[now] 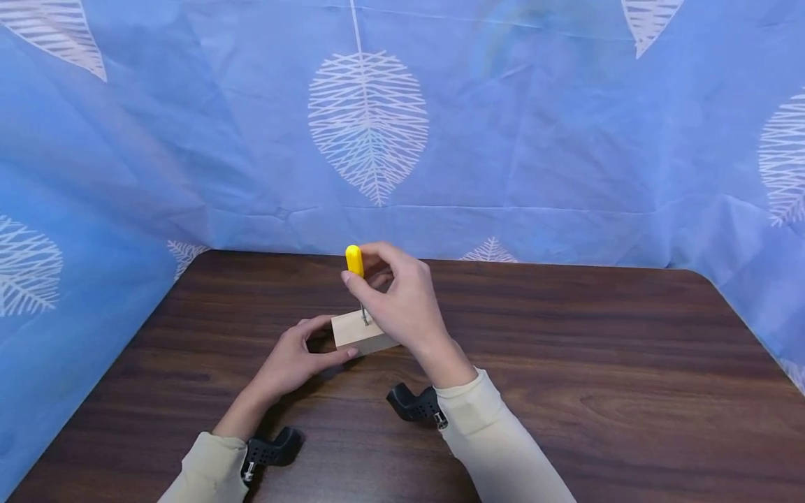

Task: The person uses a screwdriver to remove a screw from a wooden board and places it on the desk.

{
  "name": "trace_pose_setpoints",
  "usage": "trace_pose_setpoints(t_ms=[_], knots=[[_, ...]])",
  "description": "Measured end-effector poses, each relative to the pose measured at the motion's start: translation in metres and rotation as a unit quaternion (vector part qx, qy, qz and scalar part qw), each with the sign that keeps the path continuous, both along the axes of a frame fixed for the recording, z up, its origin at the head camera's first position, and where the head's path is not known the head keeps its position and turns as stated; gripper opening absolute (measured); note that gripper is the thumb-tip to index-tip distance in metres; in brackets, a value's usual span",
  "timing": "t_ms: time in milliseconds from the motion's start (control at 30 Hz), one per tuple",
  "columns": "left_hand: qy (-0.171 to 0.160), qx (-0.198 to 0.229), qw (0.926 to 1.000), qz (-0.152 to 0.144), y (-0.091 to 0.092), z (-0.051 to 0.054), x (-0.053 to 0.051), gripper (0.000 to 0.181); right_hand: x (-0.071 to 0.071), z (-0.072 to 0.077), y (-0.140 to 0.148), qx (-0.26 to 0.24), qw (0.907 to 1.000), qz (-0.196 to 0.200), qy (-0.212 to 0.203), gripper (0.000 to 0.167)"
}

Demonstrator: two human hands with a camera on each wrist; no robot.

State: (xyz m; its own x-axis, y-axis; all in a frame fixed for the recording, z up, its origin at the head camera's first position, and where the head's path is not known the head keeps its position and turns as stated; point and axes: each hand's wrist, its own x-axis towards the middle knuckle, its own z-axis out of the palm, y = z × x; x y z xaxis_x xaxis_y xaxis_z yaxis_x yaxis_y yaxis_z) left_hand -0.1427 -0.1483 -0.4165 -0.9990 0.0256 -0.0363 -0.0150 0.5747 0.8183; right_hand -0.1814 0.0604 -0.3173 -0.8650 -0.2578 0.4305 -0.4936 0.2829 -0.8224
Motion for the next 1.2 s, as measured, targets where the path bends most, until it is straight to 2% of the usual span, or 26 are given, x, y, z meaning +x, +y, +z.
trace_pose_setpoints(t_ms=[133,300,533,933,1200], knots=[[0.010,-0.005,0.9999,-0.008,0.001,0.001,-0.002,0.056,0.001,-0.002,0.003,-0.016,0.9997,-0.013,-0.010,0.026],[0.017,-0.005,0.9998,-0.013,0.000,0.002,-0.003,0.053,0.001,-0.002,0.003,-0.030,0.9995,-0.007,-0.004,0.019],[0.008,-0.003,0.9999,-0.008,0.003,0.001,-0.003,0.056,0.000,0.000,0.006,-0.016,0.9999,0.000,0.004,0.022],[0.006,-0.006,0.9998,-0.019,0.010,0.002,-0.008,0.058,0.001,0.001,0.015,-0.011,0.9999,-0.006,0.005,0.027],[-0.003,-0.010,0.9999,-0.002,0.002,0.000,-0.001,0.059,0.000,0.001,0.006,-0.006,0.9999,0.014,-0.003,0.028]])
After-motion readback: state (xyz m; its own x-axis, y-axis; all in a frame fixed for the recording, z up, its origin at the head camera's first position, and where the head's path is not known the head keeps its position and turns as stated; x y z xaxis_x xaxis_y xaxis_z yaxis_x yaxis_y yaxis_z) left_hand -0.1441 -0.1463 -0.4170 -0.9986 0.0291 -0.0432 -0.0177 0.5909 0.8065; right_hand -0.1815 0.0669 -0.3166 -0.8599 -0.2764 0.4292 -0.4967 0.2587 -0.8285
